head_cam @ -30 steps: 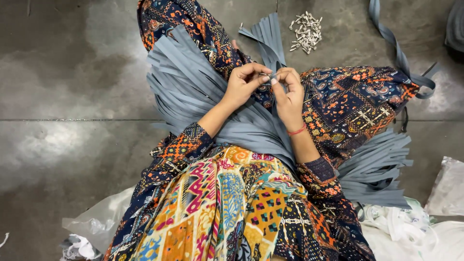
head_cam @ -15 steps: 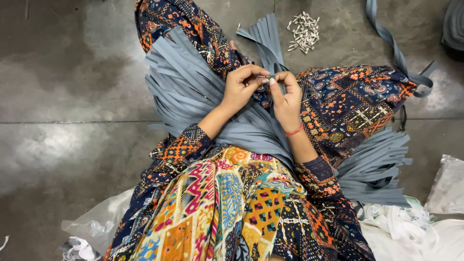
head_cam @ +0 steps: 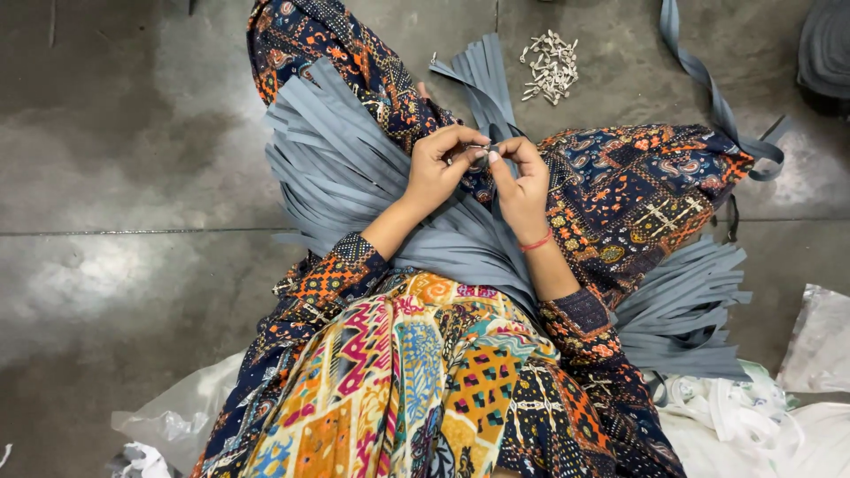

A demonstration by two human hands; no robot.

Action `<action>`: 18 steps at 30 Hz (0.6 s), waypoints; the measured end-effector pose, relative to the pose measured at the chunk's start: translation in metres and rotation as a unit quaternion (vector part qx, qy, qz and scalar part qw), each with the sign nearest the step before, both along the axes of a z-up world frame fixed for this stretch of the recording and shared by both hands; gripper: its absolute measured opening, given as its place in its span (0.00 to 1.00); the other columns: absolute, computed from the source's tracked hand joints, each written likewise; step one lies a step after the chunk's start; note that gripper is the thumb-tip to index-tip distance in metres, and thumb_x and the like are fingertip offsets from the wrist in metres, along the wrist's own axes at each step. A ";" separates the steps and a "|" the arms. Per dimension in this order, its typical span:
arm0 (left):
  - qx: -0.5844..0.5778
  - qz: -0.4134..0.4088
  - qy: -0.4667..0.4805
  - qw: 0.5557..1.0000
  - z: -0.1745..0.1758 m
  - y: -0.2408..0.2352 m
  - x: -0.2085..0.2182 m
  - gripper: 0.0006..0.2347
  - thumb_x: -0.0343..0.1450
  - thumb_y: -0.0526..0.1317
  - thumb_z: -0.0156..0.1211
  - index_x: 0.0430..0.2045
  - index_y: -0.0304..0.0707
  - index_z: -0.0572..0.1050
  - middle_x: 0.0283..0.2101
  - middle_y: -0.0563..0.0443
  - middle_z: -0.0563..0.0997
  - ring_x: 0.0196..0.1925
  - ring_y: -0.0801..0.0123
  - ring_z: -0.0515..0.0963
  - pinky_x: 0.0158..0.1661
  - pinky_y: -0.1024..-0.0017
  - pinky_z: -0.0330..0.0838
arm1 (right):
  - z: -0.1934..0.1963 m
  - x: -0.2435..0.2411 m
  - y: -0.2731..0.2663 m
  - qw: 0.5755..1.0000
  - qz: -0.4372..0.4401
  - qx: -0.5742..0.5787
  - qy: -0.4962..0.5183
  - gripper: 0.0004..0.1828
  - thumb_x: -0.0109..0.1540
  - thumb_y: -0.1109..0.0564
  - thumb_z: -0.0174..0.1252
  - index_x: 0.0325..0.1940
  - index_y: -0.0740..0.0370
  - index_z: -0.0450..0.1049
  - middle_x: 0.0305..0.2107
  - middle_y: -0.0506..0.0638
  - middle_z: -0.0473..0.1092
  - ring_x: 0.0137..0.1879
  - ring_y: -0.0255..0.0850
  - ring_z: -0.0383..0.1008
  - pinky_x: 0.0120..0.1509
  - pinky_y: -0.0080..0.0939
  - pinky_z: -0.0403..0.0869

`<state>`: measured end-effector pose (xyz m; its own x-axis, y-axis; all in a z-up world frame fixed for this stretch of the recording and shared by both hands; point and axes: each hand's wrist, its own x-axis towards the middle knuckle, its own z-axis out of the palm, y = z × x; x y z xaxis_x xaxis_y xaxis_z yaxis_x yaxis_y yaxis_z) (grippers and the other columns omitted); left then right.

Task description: Attaching small white plastic caps to the ends of narrow fabric strips.

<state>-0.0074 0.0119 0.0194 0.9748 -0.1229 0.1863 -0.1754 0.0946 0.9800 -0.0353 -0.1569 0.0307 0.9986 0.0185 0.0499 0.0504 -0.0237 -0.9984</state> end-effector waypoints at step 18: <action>0.046 0.009 -0.037 0.998 0.011 0.000 0.001 0.06 0.69 0.28 0.66 0.37 0.32 0.81 0.36 0.49 0.83 0.36 0.70 0.82 0.39 0.75 0.74 | 0.004 0.000 0.000 0.999 0.003 -0.030 -0.016 0.03 0.69 0.63 0.56 0.43 0.67 0.70 0.38 0.44 0.69 0.46 0.29 0.67 0.53 0.30 0.69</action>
<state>-0.0063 0.0121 0.0300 0.9611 -0.1262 0.2457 -0.2475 0.0012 0.9689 -0.0354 -0.1570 0.0349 0.9964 0.0287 0.0804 0.0825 -0.0840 -0.9930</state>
